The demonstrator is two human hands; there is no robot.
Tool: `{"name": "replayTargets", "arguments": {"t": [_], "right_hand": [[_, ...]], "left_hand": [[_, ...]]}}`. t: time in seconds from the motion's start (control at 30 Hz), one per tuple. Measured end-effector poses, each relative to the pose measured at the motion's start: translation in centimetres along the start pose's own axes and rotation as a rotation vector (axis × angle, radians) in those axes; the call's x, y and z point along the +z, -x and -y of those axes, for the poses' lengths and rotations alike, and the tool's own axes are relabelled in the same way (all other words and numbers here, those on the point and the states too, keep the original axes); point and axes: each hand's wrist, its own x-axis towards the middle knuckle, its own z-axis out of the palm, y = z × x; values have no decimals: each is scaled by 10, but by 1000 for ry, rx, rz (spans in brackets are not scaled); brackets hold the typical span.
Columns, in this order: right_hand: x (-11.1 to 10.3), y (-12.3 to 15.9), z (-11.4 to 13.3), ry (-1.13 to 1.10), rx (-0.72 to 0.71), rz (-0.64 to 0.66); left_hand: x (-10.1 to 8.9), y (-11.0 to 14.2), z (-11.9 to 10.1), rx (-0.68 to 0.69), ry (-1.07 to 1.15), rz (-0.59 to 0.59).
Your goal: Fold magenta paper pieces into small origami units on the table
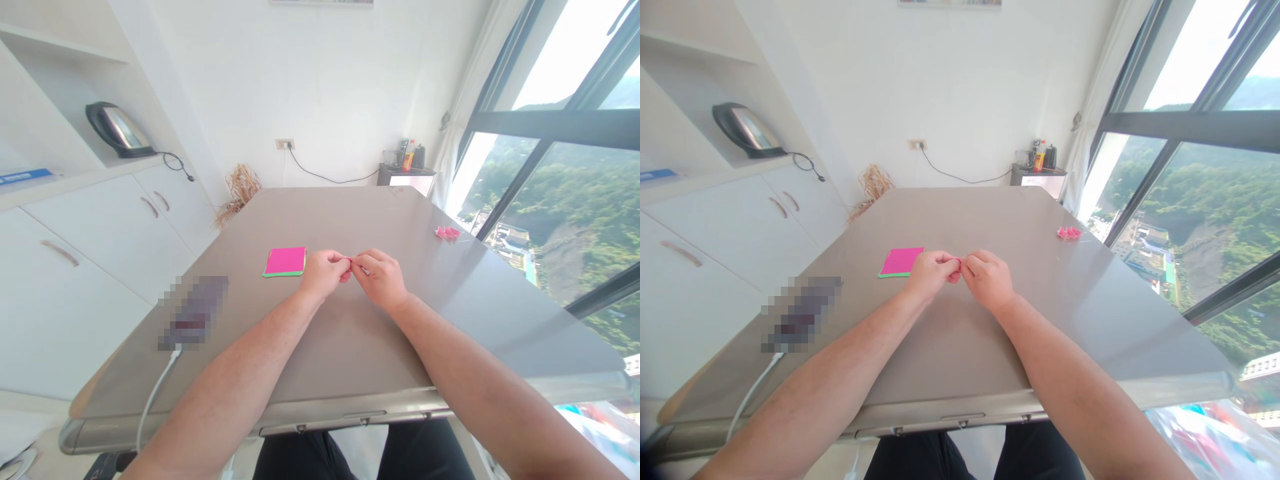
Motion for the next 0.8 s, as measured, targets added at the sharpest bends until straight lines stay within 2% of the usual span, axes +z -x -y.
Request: {"name": "replayTargets", "arguments": {"t": [0.1, 0.2, 0.4, 0.5, 0.57, 0.7, 0.8], "right_hand": [[0, 1, 1, -17, -3, 2], [-1, 1, 2, -102, 64, -1], [-7, -3, 3, -291, 399, 98], [-10, -7, 4, -421, 603, 155], [-11, -9, 5, -480, 688, 165], [-9, -10, 7, -456, 702, 143], [-4, -6, 7, -343, 550, 70]], "left_hand": [[-2, 0, -2, 13, -10, 15], [-5, 1, -3, 46, -81, 50], [-11, 3, -7, 171, -374, 98], [-12, 5, -8, 194, -371, 108], [-11, 5, -8, 194, -331, 107], [-7, 2, -3, 151, -234, 78], [-3, 1, 1, 110, -143, 28]]}}
